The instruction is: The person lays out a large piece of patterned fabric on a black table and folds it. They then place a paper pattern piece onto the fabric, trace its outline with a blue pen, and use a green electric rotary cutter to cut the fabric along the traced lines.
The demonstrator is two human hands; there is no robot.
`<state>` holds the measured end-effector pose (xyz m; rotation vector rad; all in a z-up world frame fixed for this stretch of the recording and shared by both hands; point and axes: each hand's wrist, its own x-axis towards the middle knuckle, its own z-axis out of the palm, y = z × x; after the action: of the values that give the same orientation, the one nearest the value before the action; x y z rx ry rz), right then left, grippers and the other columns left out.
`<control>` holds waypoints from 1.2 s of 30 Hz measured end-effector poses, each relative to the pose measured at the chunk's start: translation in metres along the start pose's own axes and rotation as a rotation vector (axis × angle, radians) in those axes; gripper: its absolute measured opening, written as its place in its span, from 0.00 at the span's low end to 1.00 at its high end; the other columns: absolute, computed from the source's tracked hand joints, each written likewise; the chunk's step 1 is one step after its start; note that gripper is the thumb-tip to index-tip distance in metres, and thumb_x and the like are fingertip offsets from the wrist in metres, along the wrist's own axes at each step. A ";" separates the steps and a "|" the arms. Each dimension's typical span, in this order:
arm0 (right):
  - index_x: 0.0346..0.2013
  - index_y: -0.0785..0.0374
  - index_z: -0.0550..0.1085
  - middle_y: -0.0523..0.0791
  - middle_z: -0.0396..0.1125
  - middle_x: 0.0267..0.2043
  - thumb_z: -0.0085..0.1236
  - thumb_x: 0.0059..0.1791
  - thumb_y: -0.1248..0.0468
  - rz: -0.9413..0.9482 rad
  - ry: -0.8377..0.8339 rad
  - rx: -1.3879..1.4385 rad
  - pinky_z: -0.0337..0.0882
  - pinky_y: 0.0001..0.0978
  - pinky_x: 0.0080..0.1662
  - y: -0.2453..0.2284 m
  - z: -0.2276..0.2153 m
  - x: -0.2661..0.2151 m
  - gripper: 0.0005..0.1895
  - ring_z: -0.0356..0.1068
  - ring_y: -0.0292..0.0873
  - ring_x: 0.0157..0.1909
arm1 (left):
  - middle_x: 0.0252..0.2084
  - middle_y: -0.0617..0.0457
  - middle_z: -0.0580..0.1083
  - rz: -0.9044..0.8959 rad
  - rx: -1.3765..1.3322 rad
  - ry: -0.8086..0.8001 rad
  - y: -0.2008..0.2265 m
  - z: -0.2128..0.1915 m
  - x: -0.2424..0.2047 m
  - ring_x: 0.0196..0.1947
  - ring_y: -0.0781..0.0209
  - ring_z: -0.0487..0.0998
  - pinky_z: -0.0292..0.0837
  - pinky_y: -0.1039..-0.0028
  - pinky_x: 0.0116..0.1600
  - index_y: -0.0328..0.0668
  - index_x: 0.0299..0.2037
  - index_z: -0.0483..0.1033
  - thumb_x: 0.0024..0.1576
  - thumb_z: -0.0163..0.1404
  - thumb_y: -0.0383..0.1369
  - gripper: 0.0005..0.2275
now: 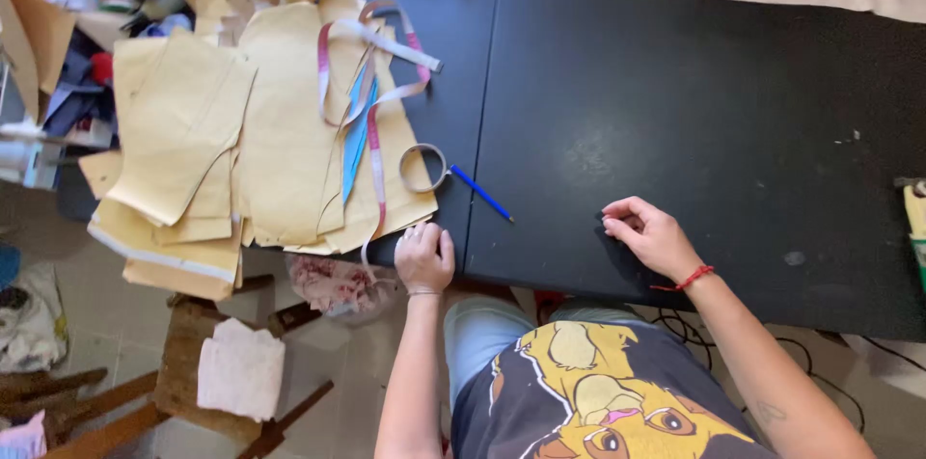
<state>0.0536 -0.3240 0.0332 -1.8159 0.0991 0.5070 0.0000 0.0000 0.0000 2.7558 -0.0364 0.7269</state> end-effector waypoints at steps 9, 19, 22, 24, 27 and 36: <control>0.41 0.71 0.67 0.56 0.64 0.37 0.49 0.44 0.71 0.067 0.346 0.119 0.70 0.31 0.36 0.039 -0.072 -0.015 0.12 0.68 0.45 0.32 | 0.16 0.55 0.59 -0.054 -0.002 -0.068 0.005 0.005 -0.001 0.19 0.55 0.65 0.62 0.70 0.27 0.51 0.17 0.60 0.46 0.43 0.35 0.08; 0.45 0.65 0.61 0.51 0.62 0.41 0.44 0.45 0.70 0.048 0.613 0.638 0.68 0.25 0.38 0.028 -0.115 0.028 0.13 0.66 0.41 0.36 | 0.20 0.62 0.58 -0.661 -0.723 -0.124 0.057 0.013 0.124 0.22 0.72 0.57 0.54 0.80 0.31 0.46 0.24 0.64 0.54 0.42 0.35 0.08; 0.42 0.60 0.62 0.48 0.64 0.39 0.44 0.46 0.70 0.118 0.721 0.702 0.69 0.23 0.38 0.032 -0.124 0.044 0.11 0.67 0.41 0.36 | 0.42 0.55 0.72 -1.092 -1.065 -0.415 0.075 0.030 0.212 0.34 0.70 0.71 0.65 0.83 0.34 0.42 0.44 0.67 0.48 0.45 0.37 0.15; 0.43 0.58 0.62 0.48 0.64 0.39 0.44 0.46 0.69 0.133 0.776 0.706 0.68 0.21 0.39 0.031 -0.123 0.051 0.11 0.68 0.40 0.37 | 0.57 0.48 0.60 -1.427 -1.783 -0.262 0.060 0.079 0.251 0.58 0.56 0.59 0.60 0.68 0.54 0.40 0.55 0.56 0.45 0.46 0.29 0.24; 0.46 0.60 0.62 0.51 0.63 0.42 0.43 0.47 0.70 0.149 0.828 0.656 0.68 0.26 0.44 0.005 -0.105 0.046 0.13 0.66 0.43 0.40 | 0.56 0.47 0.60 -1.674 -1.831 0.097 0.025 0.196 0.296 0.59 0.58 0.59 0.59 0.62 0.55 0.42 0.53 0.58 0.38 0.51 0.23 0.29; 0.48 0.64 0.58 0.56 0.59 0.46 0.41 0.44 0.75 0.194 0.916 0.590 0.65 0.28 0.41 0.018 -0.162 0.060 0.18 0.64 0.46 0.41 | 0.38 0.53 0.72 -1.328 -1.036 -0.146 0.068 0.239 0.387 0.36 0.62 0.72 0.67 0.75 0.40 0.32 0.40 0.70 0.34 0.54 0.39 0.24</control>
<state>0.1489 -0.4695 0.0292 -1.3235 0.9523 -0.2508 0.4453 -0.1138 0.0076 1.3279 0.9621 0.0329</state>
